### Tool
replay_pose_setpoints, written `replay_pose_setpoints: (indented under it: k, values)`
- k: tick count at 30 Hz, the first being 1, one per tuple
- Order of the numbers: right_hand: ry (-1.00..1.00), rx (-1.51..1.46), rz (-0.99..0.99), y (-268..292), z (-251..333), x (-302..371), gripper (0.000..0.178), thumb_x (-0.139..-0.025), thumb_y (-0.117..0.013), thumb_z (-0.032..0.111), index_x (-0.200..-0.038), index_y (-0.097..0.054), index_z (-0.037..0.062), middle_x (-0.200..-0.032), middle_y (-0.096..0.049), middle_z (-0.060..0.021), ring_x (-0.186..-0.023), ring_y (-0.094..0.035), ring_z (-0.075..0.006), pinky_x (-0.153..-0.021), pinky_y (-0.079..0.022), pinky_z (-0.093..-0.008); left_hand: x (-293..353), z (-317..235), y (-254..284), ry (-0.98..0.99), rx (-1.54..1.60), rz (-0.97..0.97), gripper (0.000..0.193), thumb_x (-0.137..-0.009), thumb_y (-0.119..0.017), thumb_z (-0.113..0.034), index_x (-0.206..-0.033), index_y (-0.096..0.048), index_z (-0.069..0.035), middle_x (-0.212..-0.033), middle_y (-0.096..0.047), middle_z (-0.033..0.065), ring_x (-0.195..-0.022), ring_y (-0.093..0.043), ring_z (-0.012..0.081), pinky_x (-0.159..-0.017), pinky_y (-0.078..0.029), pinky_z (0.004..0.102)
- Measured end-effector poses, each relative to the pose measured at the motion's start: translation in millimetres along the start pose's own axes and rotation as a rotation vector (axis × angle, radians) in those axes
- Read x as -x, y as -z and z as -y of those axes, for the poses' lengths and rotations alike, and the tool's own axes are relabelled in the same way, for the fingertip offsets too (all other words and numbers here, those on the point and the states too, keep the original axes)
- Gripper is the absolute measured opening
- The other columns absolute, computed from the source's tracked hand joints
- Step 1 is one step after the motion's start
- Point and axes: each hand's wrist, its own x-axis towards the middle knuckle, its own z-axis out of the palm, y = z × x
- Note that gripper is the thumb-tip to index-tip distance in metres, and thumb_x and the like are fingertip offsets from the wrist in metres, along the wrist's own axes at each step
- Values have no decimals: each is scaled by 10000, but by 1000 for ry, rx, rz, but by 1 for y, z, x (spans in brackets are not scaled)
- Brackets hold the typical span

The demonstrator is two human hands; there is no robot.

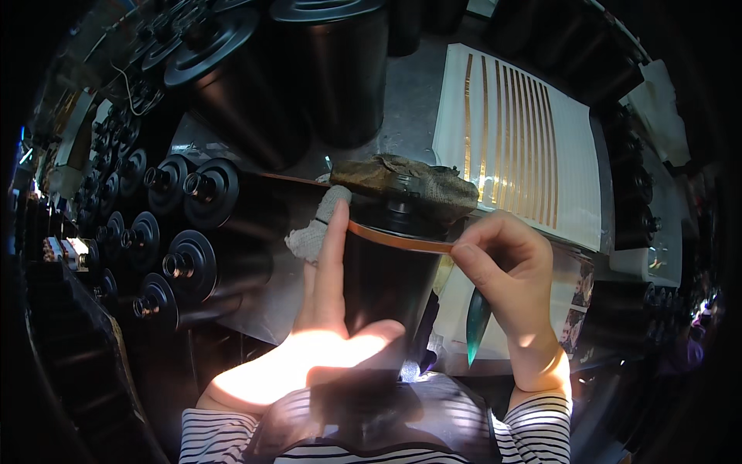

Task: The person applies decorative paper labels to cylindrical black containers. They align the label on the container, smooth it down with a green plastic scraper, and trim the excess edges. The person repeats this process on multiple containers, handling them one at a time.

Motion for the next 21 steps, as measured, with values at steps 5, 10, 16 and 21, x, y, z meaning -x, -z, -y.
replay_pose_setpoints:
  k: [5,10,16,21]
  values:
    - [28,60,3,-1,1,-3,82,-788,-678,66,-797,-621,7,-713,-582,6,-643,-489,-36,-604,-391,-177,5,14,8,-76,29,-5,816,-741,-701,-198,-1407,-249,-61,-1350,-314,308,-1276,-280,459,-1053,-207,490]
    - [-12,10,11,0,-3,-2,80,-787,-675,64,-806,-631,0,-728,-596,-2,-653,-501,-41,-607,-394,-176,-4,5,11,-292,-199,-32,660,-746,-675,-151,-1344,-405,-82,-1287,-442,260,-1290,-231,496,-1015,-133,634]
    - [-51,23,18,2,3,0,61,-804,-643,43,-827,-637,-12,-764,-606,-24,-651,-507,-47,-604,-400,-182,-11,-19,-3,-318,-574,-120,532,-756,-685,-188,-1254,-524,-279,-1007,-647,33,-1224,-417,351,-947,-99,730]
    - [-100,-25,-3,5,4,5,111,-866,-562,61,-862,-632,-25,-776,-599,-37,-644,-496,-51,-592,-398,-190,-10,-28,-18,-299,-802,-172,410,-806,-606,-90,-1112,-612,-363,-814,-671,-11,-1163,-493,328,-969,-66,724]
